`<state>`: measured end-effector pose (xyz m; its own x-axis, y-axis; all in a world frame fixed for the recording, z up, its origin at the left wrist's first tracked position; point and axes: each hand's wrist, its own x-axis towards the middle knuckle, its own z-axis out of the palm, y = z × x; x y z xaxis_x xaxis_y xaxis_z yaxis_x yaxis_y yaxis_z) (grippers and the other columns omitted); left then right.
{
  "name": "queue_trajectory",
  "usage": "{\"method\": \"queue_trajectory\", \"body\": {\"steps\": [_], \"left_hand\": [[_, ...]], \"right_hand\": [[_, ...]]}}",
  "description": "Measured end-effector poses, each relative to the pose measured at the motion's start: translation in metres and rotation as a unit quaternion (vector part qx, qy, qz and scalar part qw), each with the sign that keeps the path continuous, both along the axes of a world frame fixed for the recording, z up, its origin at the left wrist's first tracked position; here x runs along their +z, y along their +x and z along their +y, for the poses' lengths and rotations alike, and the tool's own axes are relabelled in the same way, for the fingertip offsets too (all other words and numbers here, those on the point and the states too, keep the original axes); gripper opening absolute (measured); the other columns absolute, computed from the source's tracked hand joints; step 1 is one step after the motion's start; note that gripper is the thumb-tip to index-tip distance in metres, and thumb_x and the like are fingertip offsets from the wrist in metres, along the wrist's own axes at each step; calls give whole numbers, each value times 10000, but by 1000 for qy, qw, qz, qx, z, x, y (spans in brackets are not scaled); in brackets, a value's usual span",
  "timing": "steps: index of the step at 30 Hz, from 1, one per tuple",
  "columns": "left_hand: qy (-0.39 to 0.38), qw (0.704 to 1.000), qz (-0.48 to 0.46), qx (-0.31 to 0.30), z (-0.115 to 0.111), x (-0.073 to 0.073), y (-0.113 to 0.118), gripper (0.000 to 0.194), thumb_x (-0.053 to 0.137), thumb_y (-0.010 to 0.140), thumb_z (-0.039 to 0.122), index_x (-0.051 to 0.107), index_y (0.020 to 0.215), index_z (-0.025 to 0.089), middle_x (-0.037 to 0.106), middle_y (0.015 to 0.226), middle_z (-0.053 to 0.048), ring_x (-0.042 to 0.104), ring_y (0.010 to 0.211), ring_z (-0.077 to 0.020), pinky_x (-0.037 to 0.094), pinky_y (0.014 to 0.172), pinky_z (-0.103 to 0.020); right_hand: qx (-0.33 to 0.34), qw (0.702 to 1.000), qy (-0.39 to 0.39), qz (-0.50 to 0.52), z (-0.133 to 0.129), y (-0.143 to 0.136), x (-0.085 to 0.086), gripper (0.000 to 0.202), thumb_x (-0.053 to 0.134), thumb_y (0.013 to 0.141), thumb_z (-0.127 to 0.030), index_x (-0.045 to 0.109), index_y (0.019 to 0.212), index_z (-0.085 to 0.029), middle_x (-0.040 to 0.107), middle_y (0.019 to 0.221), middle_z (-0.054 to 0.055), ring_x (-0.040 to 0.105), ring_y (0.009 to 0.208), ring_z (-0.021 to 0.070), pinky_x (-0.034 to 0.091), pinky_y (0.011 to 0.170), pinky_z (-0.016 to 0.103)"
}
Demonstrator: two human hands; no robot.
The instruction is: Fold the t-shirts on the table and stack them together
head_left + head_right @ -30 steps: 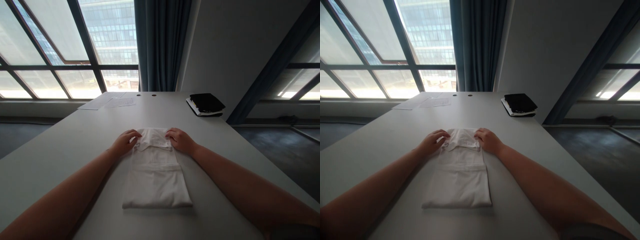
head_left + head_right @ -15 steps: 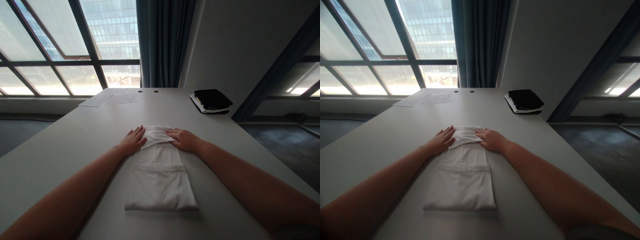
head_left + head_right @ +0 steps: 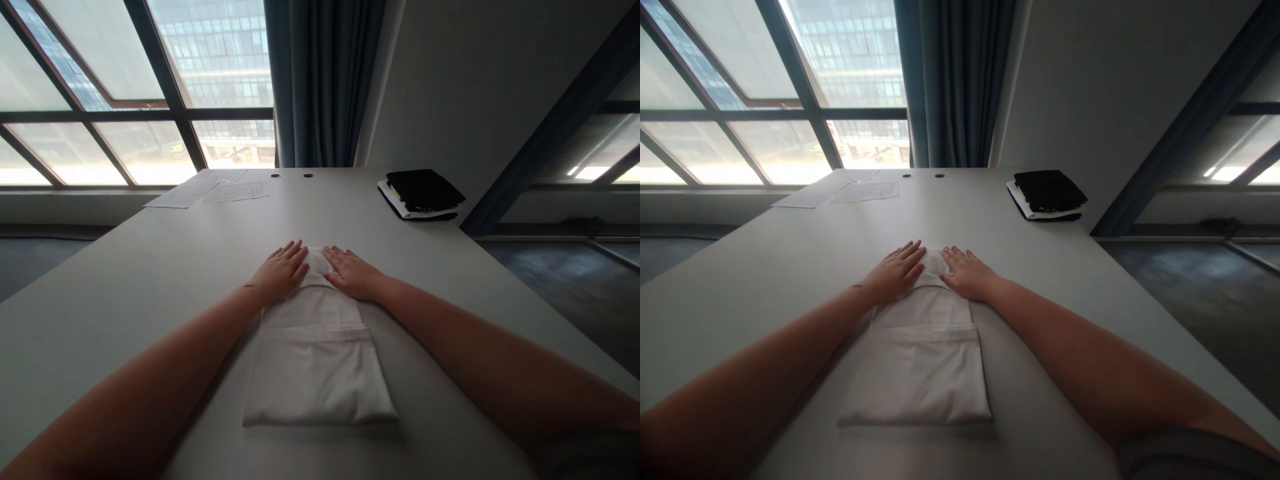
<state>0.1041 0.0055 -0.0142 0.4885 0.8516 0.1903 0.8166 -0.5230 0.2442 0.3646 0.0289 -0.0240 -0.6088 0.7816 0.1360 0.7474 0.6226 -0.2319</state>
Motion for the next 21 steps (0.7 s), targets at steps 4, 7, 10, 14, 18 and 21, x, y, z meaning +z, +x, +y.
{"method": "queue_trajectory", "body": {"steps": [4, 7, 10, 14, 18, 21], "left_hand": [[-45, 997, 58, -27, 1, -5, 1, 773, 390, 1063, 600, 276, 1714, 199, 232, 1765, -140, 204, 1641, -309, 144, 1335, -509], [-59, 994, 69, -54, 1, -3, -10, 789, 380, 1057, 640, 244, 1725, 243, 179, 1778, -115, 158, 1651, -295, 123, 1338, -495], [-56, 994, 70, -59, 2, -3, -14, 785, 392, 1055, 626, 249, 1724, 241, 180, 1779, -119, 160, 1653, -286, 106, 1340, -491], [-45, 997, 42, -53, 2, -4, -11, 751, 418, 1048, 611, 316, 1703, 258, 246, 1773, -103, 208, 1645, -291, 136, 1339, -501], [5, 999, -11, -53, -23, 7, -19, 582, 368, 1078, 511, 541, 1568, 249, 403, 1711, -116, 335, 1595, -316, 228, 1313, -540], [38, 992, -32, -113, -73, 26, -29, 471, 415, 1071, 485, 630, 1448, 304, 547, 1597, -100, 480, 1484, -296, 332, 1256, -516]], "right_hand": [[-19, 998, -45, -43, -1, 2, -7, 832, 427, 1036, -610, 287, 1707, -138, 178, 1771, 168, 172, 1645, 342, 196, 1317, 591], [-24, 997, -49, -46, -2, 4, -8, 880, 423, 1022, -656, 272, 1711, -130, 154, 1775, 171, 157, 1646, 356, 179, 1320, 595], [-29, 998, -40, -38, -2, 1, -10, 877, 424, 1020, -665, 286, 1708, -139, 171, 1773, 175, 160, 1645, 368, 177, 1316, 611], [-26, 999, -33, -31, -1, -1, -7, 836, 452, 1027, -620, 312, 1699, -142, 221, 1765, 184, 179, 1644, 356, 155, 1315, 613], [11, 1000, -6, 22, -20, 14, 11, 702, 494, 1034, -482, 420, 1643, -140, 302, 1740, 209, 229, 1633, 350, 204, 1303, 615], [73, 989, 57, 114, -68, 30, 27, 499, 516, 1046, -421, 604, 1477, -186, 461, 1648, 200, 345, 1585, 330, 300, 1280, 578]]}}
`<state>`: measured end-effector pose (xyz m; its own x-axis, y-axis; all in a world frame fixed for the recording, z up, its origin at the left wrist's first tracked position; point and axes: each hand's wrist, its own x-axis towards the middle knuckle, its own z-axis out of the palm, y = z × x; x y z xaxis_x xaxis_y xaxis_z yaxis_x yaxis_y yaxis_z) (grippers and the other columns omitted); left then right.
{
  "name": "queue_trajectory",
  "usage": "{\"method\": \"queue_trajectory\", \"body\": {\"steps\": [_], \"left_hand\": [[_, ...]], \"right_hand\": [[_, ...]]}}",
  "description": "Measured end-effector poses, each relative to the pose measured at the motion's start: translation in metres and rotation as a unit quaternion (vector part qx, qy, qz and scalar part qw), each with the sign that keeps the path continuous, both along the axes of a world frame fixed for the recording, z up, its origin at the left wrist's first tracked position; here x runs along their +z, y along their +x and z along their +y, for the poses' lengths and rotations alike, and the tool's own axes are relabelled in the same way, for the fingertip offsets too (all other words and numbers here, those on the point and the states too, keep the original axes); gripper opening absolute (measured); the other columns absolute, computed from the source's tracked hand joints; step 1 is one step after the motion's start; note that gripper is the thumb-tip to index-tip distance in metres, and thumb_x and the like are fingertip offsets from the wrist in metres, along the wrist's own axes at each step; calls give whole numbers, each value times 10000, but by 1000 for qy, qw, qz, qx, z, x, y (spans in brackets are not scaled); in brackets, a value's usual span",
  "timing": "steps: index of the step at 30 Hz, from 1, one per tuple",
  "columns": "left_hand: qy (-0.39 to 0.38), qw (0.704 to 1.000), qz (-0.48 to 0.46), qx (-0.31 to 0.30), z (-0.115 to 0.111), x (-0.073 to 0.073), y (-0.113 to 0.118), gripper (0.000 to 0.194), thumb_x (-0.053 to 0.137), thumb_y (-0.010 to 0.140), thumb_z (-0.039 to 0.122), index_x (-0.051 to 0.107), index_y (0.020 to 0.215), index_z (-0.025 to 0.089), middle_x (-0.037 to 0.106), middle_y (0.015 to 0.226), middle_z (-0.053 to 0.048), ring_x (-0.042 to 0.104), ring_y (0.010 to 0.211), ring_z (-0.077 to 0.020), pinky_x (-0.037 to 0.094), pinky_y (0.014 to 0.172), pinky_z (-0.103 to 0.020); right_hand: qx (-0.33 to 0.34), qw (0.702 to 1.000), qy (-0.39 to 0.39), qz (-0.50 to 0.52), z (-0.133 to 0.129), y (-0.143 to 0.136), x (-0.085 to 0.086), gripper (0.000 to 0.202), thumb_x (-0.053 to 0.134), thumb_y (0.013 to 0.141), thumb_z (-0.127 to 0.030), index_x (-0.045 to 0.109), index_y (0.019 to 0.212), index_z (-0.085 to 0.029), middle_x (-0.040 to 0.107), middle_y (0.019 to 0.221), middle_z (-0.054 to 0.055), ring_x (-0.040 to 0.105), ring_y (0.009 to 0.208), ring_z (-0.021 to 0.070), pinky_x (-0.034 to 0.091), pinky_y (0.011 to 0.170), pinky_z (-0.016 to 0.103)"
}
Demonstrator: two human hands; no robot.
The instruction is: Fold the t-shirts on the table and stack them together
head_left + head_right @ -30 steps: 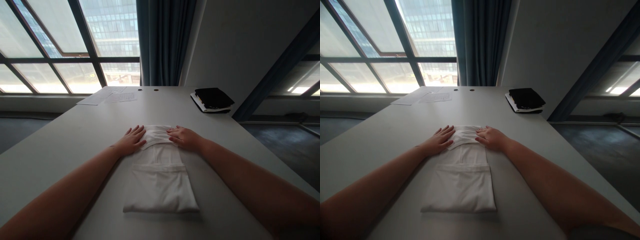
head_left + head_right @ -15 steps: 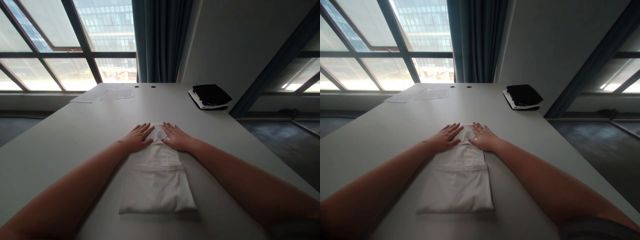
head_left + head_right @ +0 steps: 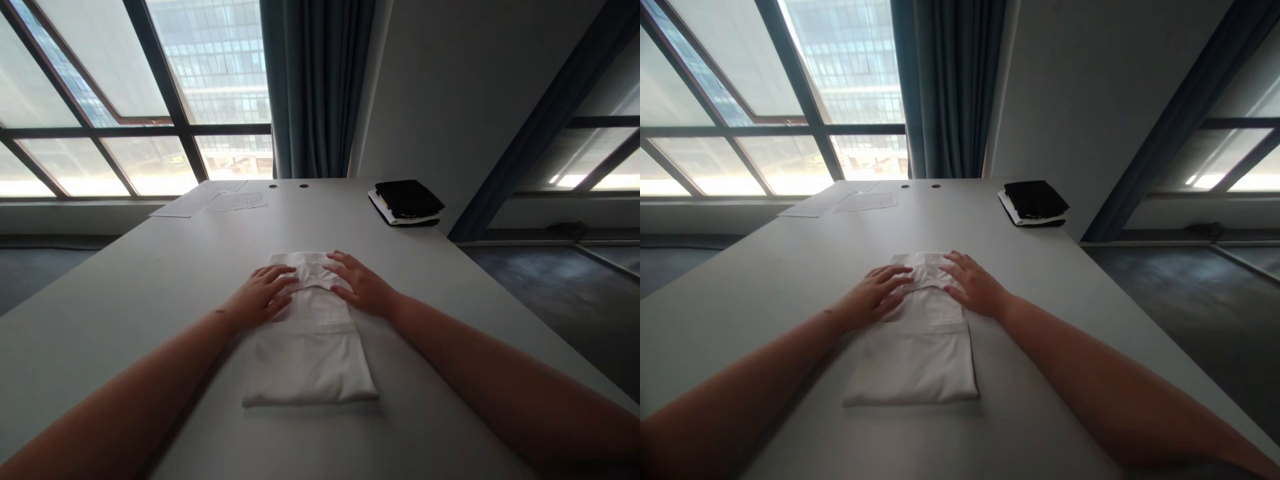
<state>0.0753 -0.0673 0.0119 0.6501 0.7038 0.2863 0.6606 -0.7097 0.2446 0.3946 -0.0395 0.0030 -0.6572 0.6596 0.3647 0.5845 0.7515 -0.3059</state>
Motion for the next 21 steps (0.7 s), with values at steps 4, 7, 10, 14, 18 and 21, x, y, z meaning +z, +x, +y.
{"method": "queue_trajectory", "body": {"steps": [4, 7, 10, 14, 18, 21], "left_hand": [[-47, 993, 31, -106, -81, 20, -2, 413, 669, 945, 595, 686, 1270, 341, 670, 1384, -94, 613, 1270, -287, 446, 1139, -432], [-80, 986, 71, -125, -112, 18, 3, 350, 749, 896, 455, 666, 1217, 342, 686, 1302, -67, 643, 1153, -276, 486, 1059, -416], [-65, 989, 84, -107, -110, 9, 4, 445, 664, 831, 166, 619, 1247, 318, 671, 1339, -62, 632, 1197, -275, 469, 1078, -420], [-55, 993, 81, -65, -91, 6, -8, 576, 584, 687, 41, 596, 1206, 291, 683, 1348, -56, 651, 1207, -264, 480, 1058, -410], [-58, 993, 73, -72, -86, 18, -21, 480, 620, 730, 87, 627, 1161, 299, 741, 1245, -24, 701, 1111, -248, 498, 1021, -389], [-45, 991, 67, -111, -90, 28, -22, 338, 605, 843, 116, 653, 1137, 274, 781, 1087, -20, 738, 962, -228, 518, 926, -356]], "right_hand": [[149, 989, 21, -3, -90, 8, 8, 337, 680, 973, -485, 713, 1221, -259, 695, 1300, 148, 643, 1254, 303, 403, 1220, 560], [171, 983, 8, -73, -130, 2, 5, 330, 739, 908, -394, 714, 1206, -254, 713, 1230, 134, 674, 1116, 310, 502, 1118, 547], [115, 989, 17, -88, -133, -2, 1, 349, 602, 921, -130, 710, 1244, -205, 725, 1171, 146, 689, 1048, 276, 580, 994, 444], [72, 996, 10, -60, -118, 1, 2, 380, 541, 952, -78, 714, 1270, -194, 731, 1167, 152, 702, 1062, 260, 595, 952, 391], [103, 994, -15, -22, -111, 11, 5, 347, 571, 954, -117, 720, 1256, -201, 747, 1172, 143, 711, 1076, 252, 586, 963, 374], [150, 988, -25, 5, -106, 21, 6, 279, 548, 990, -183, 715, 1213, -178, 770, 1111, 143, 732, 1011, 246, 580, 927, 361]]}}
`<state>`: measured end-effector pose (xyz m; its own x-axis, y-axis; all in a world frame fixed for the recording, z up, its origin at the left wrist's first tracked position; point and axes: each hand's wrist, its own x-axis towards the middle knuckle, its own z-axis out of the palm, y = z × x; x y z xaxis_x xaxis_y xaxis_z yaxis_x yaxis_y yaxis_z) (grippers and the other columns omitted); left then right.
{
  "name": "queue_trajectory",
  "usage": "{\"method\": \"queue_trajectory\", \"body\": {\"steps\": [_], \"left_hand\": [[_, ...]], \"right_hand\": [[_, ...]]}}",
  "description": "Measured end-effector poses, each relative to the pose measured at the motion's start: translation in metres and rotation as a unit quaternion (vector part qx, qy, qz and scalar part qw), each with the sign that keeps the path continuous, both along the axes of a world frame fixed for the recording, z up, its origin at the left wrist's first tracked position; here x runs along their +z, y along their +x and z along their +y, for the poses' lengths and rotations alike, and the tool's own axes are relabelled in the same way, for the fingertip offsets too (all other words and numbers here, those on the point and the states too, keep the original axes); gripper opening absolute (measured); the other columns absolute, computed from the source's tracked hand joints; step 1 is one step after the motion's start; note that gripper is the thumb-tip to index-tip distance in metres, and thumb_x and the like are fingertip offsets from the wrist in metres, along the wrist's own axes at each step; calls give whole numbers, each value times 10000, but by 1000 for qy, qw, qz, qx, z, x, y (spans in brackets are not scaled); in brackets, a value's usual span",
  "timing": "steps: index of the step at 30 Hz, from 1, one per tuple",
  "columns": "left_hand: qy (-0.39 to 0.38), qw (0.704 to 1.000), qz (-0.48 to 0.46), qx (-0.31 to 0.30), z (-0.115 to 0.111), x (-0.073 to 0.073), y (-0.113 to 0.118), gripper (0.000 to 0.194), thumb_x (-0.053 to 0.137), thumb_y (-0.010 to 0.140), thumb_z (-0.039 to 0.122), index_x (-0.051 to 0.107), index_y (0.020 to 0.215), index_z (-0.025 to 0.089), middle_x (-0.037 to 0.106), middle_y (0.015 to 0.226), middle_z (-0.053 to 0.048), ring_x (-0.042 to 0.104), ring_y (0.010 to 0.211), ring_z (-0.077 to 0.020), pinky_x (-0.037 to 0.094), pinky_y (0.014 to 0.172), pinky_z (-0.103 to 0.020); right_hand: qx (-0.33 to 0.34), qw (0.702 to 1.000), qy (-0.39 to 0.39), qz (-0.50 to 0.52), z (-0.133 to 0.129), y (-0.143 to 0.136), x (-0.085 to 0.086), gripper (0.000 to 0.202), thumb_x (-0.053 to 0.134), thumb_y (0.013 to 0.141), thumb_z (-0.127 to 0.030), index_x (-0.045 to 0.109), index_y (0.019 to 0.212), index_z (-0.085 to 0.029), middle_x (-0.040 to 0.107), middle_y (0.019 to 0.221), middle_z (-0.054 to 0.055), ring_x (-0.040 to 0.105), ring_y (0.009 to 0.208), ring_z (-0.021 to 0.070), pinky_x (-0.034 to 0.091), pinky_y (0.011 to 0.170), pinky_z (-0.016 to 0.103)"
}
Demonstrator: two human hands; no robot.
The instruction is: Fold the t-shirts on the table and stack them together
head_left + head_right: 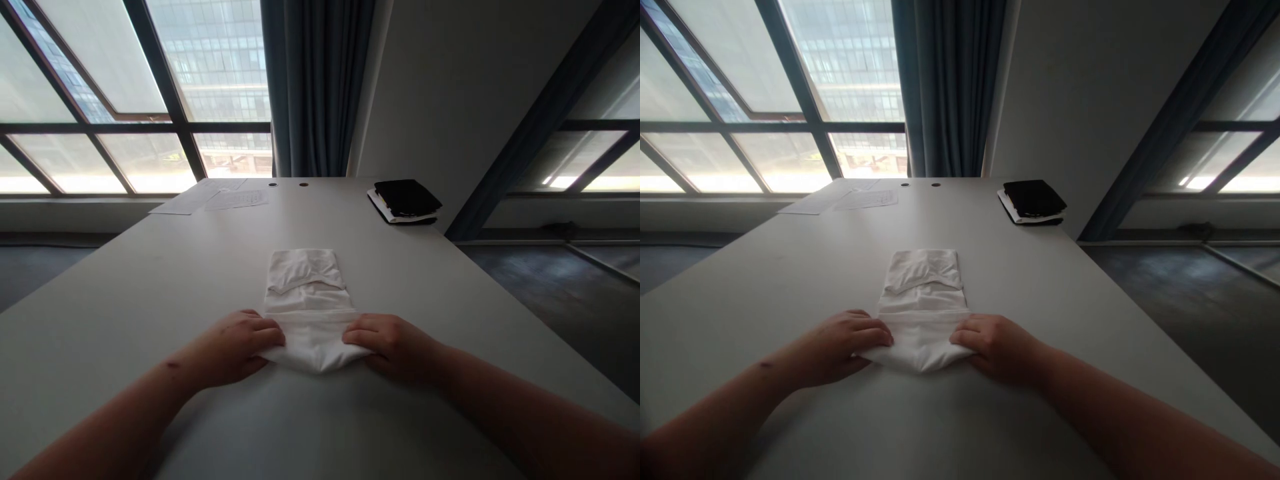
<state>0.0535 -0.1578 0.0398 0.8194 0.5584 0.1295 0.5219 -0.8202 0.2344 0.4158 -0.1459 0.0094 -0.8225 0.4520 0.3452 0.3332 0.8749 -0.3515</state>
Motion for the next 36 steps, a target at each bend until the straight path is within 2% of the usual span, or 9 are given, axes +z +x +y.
{"method": "queue_trajectory", "body": {"steps": [5, 11, 14, 18, 21, 25, 31, 33, 36], "left_hand": [[-33, 997, -58, -29, -11, 13, 1, 182, 517, 1017, 194, 686, 1078, 223, 740, 772, -29, 694, 651, -176, 486, 649, -284], [-161, 968, -185, -51, -23, 22, -11, 314, 514, 1082, 403, 750, 1002, 210, 730, 750, -71, 689, 686, -173, 539, 686, -248], [-183, 956, -225, 34, -23, 17, -9, 410, 519, 1071, 496, 759, 946, 188, 733, 783, -76, 693, 748, -184, 542, 702, -249], [-167, 942, -210, 202, -6, 3, 3, 418, 490, 1055, 501, 708, 882, 188, 658, 690, -6, 606, 637, -144, 480, 612, -235], [-133, 945, -168, 245, 15, -11, 9, 349, 511, 1006, 482, 705, 935, 202, 732, 910, -41, 641, 763, -168, 494, 664, -254], [-140, 946, -156, 249, 34, -29, 6, 287, 521, 970, 465, 671, 959, 220, 752, 1163, -60, 663, 831, -180, 519, 759, -300], [-139, 935, -127, 300, 35, -36, -2, 189, 557, 883, 332, 625, 1038, 249, 773, 1159, -20, 685, 798, -186, 549, 774, -326], [-84, 943, -129, 296, 29, -32, 1, 249, 537, 889, 281, 630, 1117, 242, 770, 1183, -42, 717, 898, -211, 572, 852, -356], [46, 964, -136, 222, 14, -26, 19, 299, 478, 988, 254, 656, 1227, 225, 738, 1315, -88, 682, 1218, -249, 518, 1088, -426]], "right_hand": [[23, 996, -88, 9, -4, 11, 16, 263, 464, 1083, -281, 707, 1122, -187, 768, 883, 82, 716, 778, 180, 519, 746, 266], [32, 954, -289, 75, -25, 9, 47, 401, 555, 1065, -497, 720, 919, -162, 647, 697, 35, 568, 621, 131, 440, 606, 233], [-23, 903, -404, 147, -23, 4, 49, 505, 630, 985, -641, 690, 834, -163, 568, 661, 3, 492, 583, 119, 392, 535, 230], [-171, 852, -452, 203, -1, -6, 30, 483, 727, 883, -654, 708, 901, -172, 628, 727, 17, 567, 647, 157, 453, 597, 263], [-271, 851, -410, 182, 17, -11, 10, 441, 721, 870, -593, 725, 1030, -183, 649, 727, 6, 594, 653, 177, 470, 625, 288], [-327, 903, -250, 128, 30, -11, -5, 322, 671, 907, -482, 763, 1045, -206, 634, 735, -10, 595, 670, 172, 472, 683, 303], [-263, 957, -100, 69, 34, -8, -11, 212, 647, 904, -281, 754, 1068, -201, 747, 985, 78, 692, 931, 240, 538, 899, 376], [-236, 965, -65, 91, 34, -9, -15, 244, 605, 944, -257, 740, 1139, -201, 755, 1120, 110, 693, 1076, 261, 532, 1007, 412], [-189, 977, -50, 89, 36, -13, -21, 314, 589, 975, -254, 717, 1257, -209, 744, 1271, 126, 670, 1219, 274, 502, 1106, 451]]}}
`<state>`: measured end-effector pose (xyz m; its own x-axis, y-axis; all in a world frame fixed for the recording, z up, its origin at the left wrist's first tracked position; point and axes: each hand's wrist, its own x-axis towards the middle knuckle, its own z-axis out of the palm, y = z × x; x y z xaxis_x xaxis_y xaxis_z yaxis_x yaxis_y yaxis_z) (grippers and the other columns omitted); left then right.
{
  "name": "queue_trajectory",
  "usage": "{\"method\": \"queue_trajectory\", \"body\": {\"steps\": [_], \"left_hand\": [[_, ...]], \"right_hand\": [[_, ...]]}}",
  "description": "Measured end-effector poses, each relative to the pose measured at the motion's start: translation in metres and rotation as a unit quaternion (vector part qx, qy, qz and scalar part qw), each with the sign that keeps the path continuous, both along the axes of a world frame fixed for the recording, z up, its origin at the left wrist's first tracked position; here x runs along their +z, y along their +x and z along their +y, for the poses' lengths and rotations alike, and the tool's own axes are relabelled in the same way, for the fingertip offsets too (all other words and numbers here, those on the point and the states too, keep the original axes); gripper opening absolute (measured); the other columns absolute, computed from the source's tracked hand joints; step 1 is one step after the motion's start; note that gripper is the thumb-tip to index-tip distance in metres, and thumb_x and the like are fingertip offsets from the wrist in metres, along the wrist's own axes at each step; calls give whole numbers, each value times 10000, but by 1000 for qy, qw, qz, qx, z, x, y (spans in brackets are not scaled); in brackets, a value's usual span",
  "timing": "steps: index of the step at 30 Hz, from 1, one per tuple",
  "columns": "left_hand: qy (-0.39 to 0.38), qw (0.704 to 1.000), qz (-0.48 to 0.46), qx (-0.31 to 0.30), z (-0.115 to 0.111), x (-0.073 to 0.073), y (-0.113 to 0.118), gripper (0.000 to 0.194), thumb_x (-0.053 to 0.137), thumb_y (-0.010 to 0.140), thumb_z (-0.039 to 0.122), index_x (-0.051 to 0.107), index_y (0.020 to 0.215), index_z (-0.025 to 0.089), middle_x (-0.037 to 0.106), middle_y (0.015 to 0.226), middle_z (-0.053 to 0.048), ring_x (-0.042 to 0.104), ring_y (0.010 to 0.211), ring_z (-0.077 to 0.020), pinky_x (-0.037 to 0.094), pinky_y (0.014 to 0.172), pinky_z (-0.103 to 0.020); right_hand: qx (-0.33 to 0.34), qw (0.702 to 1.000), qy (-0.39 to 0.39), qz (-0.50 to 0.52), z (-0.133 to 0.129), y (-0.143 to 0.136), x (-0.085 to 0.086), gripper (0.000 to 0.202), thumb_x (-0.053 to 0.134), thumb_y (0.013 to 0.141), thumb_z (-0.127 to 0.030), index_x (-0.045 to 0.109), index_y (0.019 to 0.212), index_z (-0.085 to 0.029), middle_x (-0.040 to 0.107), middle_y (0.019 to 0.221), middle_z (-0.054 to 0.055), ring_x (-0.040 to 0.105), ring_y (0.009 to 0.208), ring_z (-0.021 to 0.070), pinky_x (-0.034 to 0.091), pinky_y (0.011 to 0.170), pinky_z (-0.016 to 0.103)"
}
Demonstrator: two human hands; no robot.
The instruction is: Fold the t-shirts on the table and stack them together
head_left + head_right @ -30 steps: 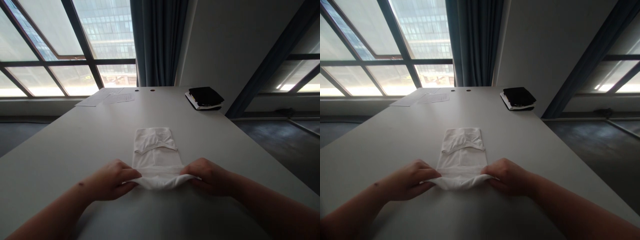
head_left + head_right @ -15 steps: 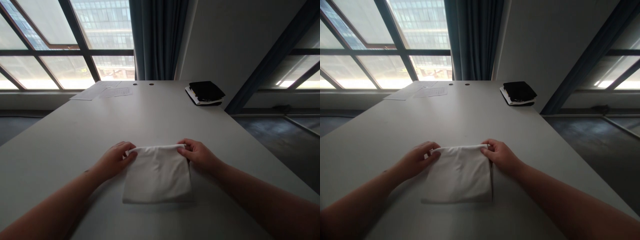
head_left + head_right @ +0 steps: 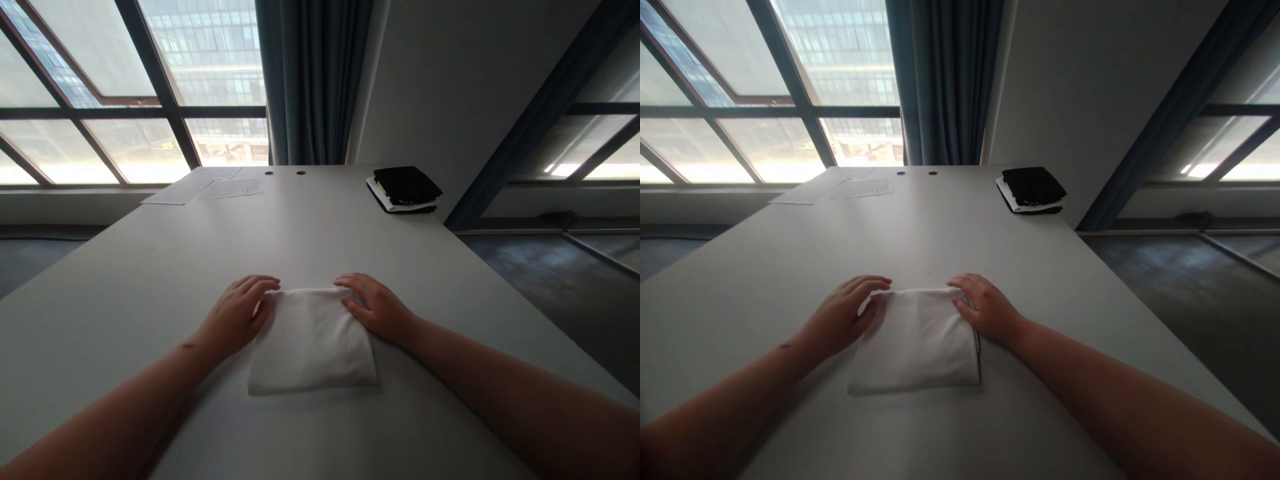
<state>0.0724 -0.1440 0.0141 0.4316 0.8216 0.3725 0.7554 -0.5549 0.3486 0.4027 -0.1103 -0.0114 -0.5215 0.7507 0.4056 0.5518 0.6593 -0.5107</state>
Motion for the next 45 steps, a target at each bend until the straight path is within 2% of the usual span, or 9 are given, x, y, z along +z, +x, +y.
{"method": "queue_trajectory", "body": {"steps": [6, 10, 15, 21, 25, 30, 36, 41, 45], "left_hand": [[8, 990, 104, -90, -19, -13, 39, 548, 497, 1079, 493, 506, 1593, 303, 418, 1703, -104, 375, 1575, -356, 353, 1262, -587], [-65, 985, 135, -81, -9, -22, 34, 610, 396, 1116, 512, 377, 1678, 275, 429, 1697, -91, 372, 1584, -288, 245, 1323, -551], [-116, 982, 140, -50, -3, -23, 23, 653, 357, 1113, 544, 354, 1686, 231, 386, 1715, -102, 328, 1604, -296, 248, 1315, -571], [-33, 990, 120, -65, -9, -11, 29, 554, 407, 1103, 469, 534, 1558, 181, 631, 1507, -148, 595, 1376, -317, 372, 1243, -556], [18, 992, 99, -72, -5, -1, 54, 569, 442, 1088, 469, 511, 1550, 145, 674, 1426, -173, 650, 1274, -328, 424, 1178, -532], [-72, 990, 90, -87, 16, 1, 79, 379, 476, 1071, 457, 652, 1300, 212, 754, 1214, -111, 699, 1147, -306, 511, 1038, -472], [-125, 988, 85, -24, 27, -2, 68, 425, 298, 1121, 458, 652, 1055, 233, 766, 1013, -85, 726, 983, -280, 521, 908, -408], [-139, 988, 63, 34, 29, -4, 62, 414, 280, 1118, 444, 642, 1045, 256, 772, 1032, -73, 729, 988, -277, 506, 890, -392], [-147, 985, 64, 64, 32, -3, 61, 424, 275, 1109, 452, 641, 1023, 255, 777, 1029, -83, 733, 984, -277, 505, 883, -388]], "right_hand": [[32, 999, -22, -11, 0, -4, -2, 338, 608, 993, -295, 710, 1295, -183, 770, 1197, 130, 704, 1115, 266, 522, 1025, 422], [-5, 997, -63, -51, -5, -6, 8, 234, 590, 1027, -361, 752, 1025, -193, 769, 987, 93, 704, 941, 234, 495, 918, 362], [-95, 984, -71, -134, -5, -5, 14, 426, 581, 1011, -527, 626, 736, -205, 674, 777, 73, 623, 827, 240, 432, 865, 380], [-19, 972, -212, 96, -15, -9, 17, 496, 559, 951, -700, 545, 815, -224, 659, 856, 33, 565, 772, 191, 436, 723, 307], [10, 962, -241, 125, -26, -16, 20, 529, 584, 923, -747, 523, 853, -226, 640, 850, 8, 529, 751, 172, 416, 695, 293], [-56, 958, -236, 152, -19, -11, 19, 570, 550, 927, -789, 526, 824, -229, 518, 726, -31, 454, 683, 157, 393, 645, 287], [-37, 889, -379, 253, -11, -3, 10, 605, 611, 882, -830, 526, 1036, -251, 454, 676, -85, 392, 566, 119, 337, 535, 240], [62, 847, -454, 269, -17, 6, 14, 1071, 781, 863, -667, 186, 1684, -322, 704, 1109, 41, 697, 941, 215, 559, 872, 375], [103, 893, -418, 133, -16, 10, 21, 824, 791, 883, -571, 517, 1601, -277, 647, 1457, 112, 607, 1332, 336, 438, 1153, 500]]}}
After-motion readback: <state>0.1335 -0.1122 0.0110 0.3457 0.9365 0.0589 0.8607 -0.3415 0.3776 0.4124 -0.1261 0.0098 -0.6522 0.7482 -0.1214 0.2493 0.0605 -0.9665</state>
